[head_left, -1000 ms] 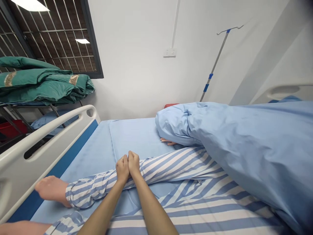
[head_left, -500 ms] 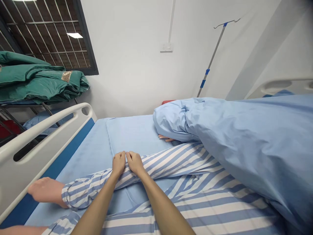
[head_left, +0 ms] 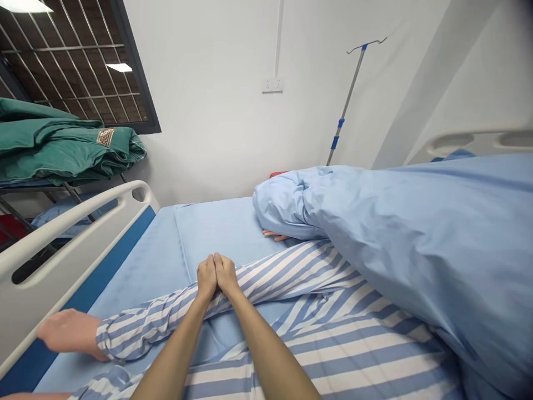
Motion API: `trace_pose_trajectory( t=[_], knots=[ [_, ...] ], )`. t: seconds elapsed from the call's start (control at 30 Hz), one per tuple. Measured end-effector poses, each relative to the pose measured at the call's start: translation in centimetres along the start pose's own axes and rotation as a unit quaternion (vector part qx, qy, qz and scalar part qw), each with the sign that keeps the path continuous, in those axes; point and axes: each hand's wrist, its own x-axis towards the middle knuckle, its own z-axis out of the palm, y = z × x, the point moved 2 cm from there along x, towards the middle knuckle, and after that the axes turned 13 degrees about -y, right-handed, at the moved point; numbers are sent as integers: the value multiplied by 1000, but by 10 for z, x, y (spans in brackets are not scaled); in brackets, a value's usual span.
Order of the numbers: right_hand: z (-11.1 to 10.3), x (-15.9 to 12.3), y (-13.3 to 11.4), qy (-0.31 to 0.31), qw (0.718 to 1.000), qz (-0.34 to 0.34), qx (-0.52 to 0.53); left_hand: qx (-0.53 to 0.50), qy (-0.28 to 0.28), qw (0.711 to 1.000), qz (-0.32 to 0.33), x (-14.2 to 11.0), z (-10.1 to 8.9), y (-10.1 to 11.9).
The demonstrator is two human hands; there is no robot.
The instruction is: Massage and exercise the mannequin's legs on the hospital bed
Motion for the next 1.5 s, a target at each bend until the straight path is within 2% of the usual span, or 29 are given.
trace_pose_trajectory(
  t=[0.07, 0.17, 0.27, 0.37, 0.47, 0.6, 0.7, 0.8, 0.87, 0.97, 1.03, 1.1, 1.17, 1.23, 1.4, 1.5],
  knots=[
    [0, 2, 0, 5, 1000, 19, -5, 23, -30, 999, 3, -1, 0, -5],
    [-8, 6, -8, -7, 999, 40, -33, 71, -31, 997, 19, -1, -1, -8],
    [-27, 8, -25, -38, 993, -7, -114, 120, -45, 991, 35, -2, 4, -5],
    [-46, 6, -34, -60, 980, -61, -181, 167, -60, 984, 13, -4, 8, 0],
    [-55, 2, -22, -68, 979, -41, -188, 195, -44, 980, -11, -6, 10, 2],
    [-55, 0, -1, -66, 985, -6, -158, 203, -32, 979, -6, -5, 10, 3],
    [-57, 3, 5, -43, 994, -6, -98, 162, -1, 987, 6, 1, 17, 15],
    [-64, 6, 5, -27, 1000, -6, 1, 34, 13, 999, 28, 11, 36, 37],
    [-69, 8, 5, 13, 999, 6, 49, -64, 5, 998, 27, 15, 51, 47],
    [-73, 7, 7, 73, 996, 26, 32, -141, 26, 989, -18, 15, 67, 43],
    [-72, 7, 8, 83, 996, 29, 0, -123, 19, 992, -31, 11, 72, 31],
    [-72, 7, 9, 87, 995, 41, -7, -60, -2, 998, -12, 6, 73, 21],
    [-72, 8, 10, 93, 994, 59, 5, 12, -10, 1000, 13, 2, 72, 17],
    [-75, 10, 8, 86, 994, 70, 1, 54, -7, 998, 12, 0, 71, 18],
    [-88, 13, -9, 4, 990, 42, -132, 89, -31, 995, -19, 0, 71, 26],
    [-97, 9, -10, -40, 986, 6, -163, 111, -26, 993, -13, 1, 72, 27]
  ],
)
